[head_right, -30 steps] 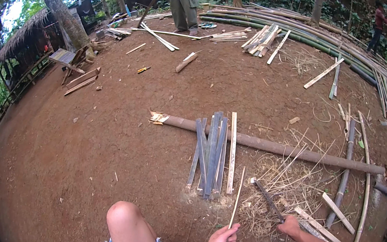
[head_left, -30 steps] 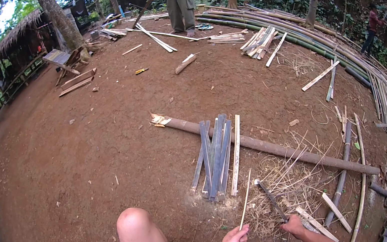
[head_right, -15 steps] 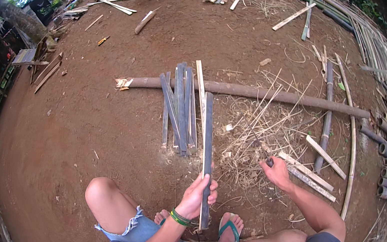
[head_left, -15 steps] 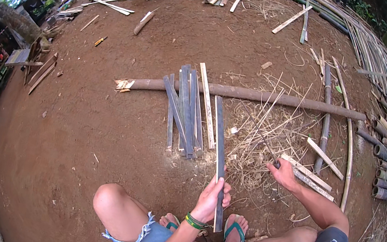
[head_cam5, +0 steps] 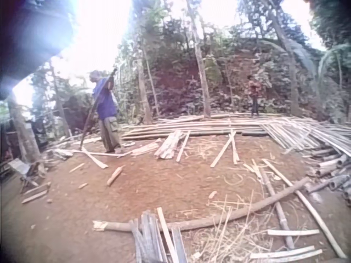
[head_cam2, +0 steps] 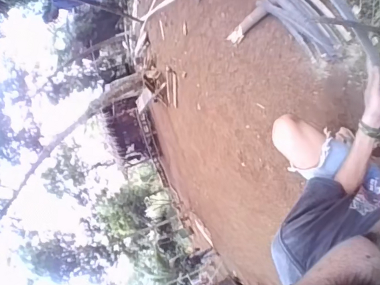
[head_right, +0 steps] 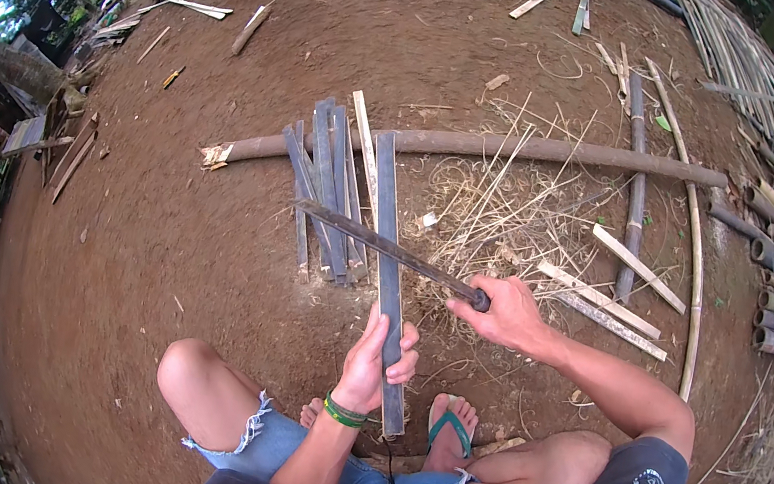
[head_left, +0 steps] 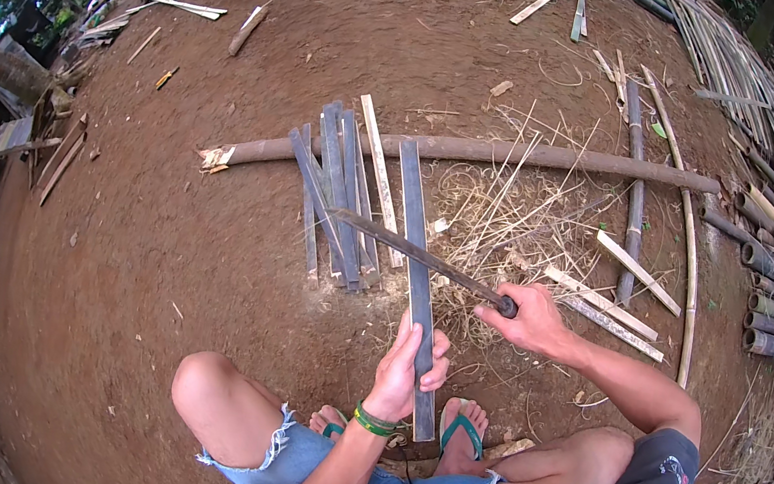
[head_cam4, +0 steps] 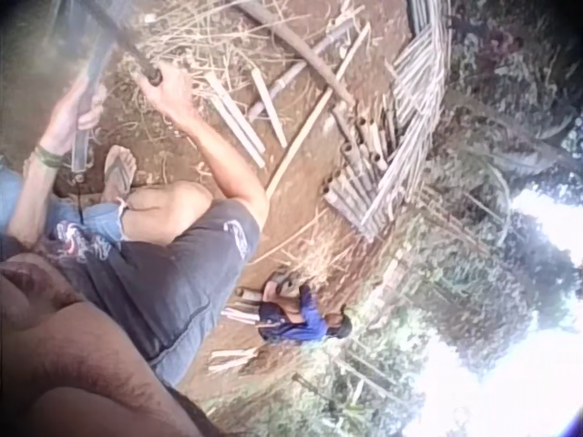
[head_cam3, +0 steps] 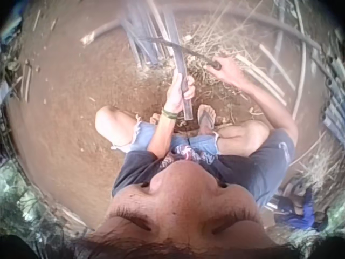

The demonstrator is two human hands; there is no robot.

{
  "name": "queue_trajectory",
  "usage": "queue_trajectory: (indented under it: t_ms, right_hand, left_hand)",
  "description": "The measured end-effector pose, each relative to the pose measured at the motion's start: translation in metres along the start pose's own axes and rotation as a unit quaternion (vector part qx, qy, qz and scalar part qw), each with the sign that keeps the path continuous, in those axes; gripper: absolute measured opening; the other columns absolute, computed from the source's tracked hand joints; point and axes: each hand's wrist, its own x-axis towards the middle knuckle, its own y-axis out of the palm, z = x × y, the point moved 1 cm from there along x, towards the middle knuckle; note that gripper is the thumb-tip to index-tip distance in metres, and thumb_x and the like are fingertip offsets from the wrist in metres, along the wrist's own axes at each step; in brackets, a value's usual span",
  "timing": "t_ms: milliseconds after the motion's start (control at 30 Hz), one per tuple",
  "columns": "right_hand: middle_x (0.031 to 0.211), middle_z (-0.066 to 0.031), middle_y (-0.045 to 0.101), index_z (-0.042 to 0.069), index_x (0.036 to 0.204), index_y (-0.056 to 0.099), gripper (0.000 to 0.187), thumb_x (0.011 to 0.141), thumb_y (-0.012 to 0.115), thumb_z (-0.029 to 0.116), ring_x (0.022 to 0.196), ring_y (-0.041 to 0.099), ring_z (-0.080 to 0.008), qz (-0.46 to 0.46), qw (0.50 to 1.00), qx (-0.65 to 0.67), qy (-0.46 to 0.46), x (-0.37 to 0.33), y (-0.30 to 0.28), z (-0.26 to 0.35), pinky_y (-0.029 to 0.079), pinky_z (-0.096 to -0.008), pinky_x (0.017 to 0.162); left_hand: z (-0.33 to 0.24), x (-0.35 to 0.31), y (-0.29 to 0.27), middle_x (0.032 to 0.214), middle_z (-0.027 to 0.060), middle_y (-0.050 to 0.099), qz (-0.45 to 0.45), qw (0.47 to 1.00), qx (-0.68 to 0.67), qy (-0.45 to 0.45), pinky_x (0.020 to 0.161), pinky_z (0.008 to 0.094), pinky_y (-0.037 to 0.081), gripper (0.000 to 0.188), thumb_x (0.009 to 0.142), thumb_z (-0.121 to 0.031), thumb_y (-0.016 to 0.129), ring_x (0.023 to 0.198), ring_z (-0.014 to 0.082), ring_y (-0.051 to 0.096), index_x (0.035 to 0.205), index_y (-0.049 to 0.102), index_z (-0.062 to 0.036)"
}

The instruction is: The person sits on the ground and uses a machete to shave thin strips from bamboo pieces. They repeatedly hold a bamboo strip and scrape it with the blade to thin it down, then set the finished piece aside and pick up another.

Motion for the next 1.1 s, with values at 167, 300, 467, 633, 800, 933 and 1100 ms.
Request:
queue_trajectory:
  t_ms: [167,300,467,633,800,933,1100]
  right_hand:
    - [0.053,-0.0117,0.054,0.004,0.078,0.066,0.023,0.081,0.078,0.024,0.047,0.059,-0.028,-0.018,0.995,0.025,-0.091,-0.01,0.014,-0.001,0.043,-0.0409,0.048]
    - [0.057,-0.0139,0.058,0.006,0.071,0.06,0.024,0.081,0.076,0.021,0.053,0.06,-0.0358,-0.016,0.991,0.033,-0.129,-0.012,0.018,0.007,0.046,-0.0447,0.051]
    - [0.057,-0.0143,0.057,0.005,0.073,0.06,0.019,0.077,0.075,0.016,0.051,0.059,-0.0345,-0.019,0.984,0.04,-0.171,-0.015,0.026,0.01,0.044,-0.0436,0.049]
    - [0.059,-0.0133,0.057,0.005,0.072,0.058,0.019,0.072,0.075,0.014,0.053,0.059,-0.0353,-0.005,0.976,0.022,-0.215,-0.02,0.032,0.013,0.044,-0.0453,0.05]
    - [0.063,-0.0128,0.06,0.005,0.074,0.056,0.021,0.069,0.074,0.015,0.059,0.061,-0.0379,0.032,0.976,-0.008,-0.215,-0.022,0.027,0.017,0.047,-0.0483,0.053]
    - [0.064,-0.0127,0.061,0.005,0.074,0.055,0.022,0.068,0.075,0.013,0.059,0.062,-0.037,0.02,0.963,-0.063,-0.262,-0.013,0.019,0.015,0.047,-0.0485,0.054]
    - [0.051,-0.0074,0.053,0.006,0.066,0.053,0.017,0.073,0.068,0.011,0.042,0.052,-0.0278,-0.085,0.97,-0.094,-0.209,0.014,-0.002,-0.006,0.043,-0.0434,0.044]
  left_hand:
    - [0.005,0.004,0.002,0.089,0.0045,0.049,-0.063,0.997,0.041,0.016,0.048,0.024,0.041,0.026,0.111,-0.034,0.035,0.057,0.013,0.05,0.134,0.039,-0.0223]
    - [0.006,0.004,0.001,0.084,0.0052,0.05,-0.056,0.995,0.077,0.014,0.048,0.0253,0.044,0.026,0.111,-0.031,0.036,0.056,0.014,0.052,0.134,0.04,-0.0193]
    - [0.007,0.003,-0.001,0.079,0.0043,0.052,-0.057,0.994,0.093,0.009,0.044,0.0245,0.046,0.049,0.111,-0.03,0.035,0.051,0.0114,0.052,0.157,0.022,-0.0221]
    - [0.004,0.0,0.011,0.07,0.0029,0.049,-0.105,0.988,0.117,0.015,0.038,0.0235,0.041,0.053,0.111,-0.035,0.033,0.045,0.011,0.047,0.16,0.017,-0.0221]
    - [0.004,-0.006,0.018,0.059,0.0037,0.05,-0.122,0.962,0.235,0.061,0.036,0.0245,0.041,0.052,0.111,-0.033,0.033,0.04,0.0119,0.047,0.159,0.022,-0.0142]
    - [0.001,-0.014,0.023,0.057,0.0048,0.052,-0.104,0.945,0.297,0.086,0.037,0.0251,0.042,0.053,0.111,-0.031,0.033,0.039,0.0121,0.048,0.158,0.022,-0.0089]
    - [0.007,-0.023,0.026,0.057,0.0039,0.05,-0.072,0.957,0.27,0.073,0.038,0.0245,0.042,0.055,0.11,-0.028,0.034,0.04,0.0115,0.048,0.159,0.019,-0.0072]
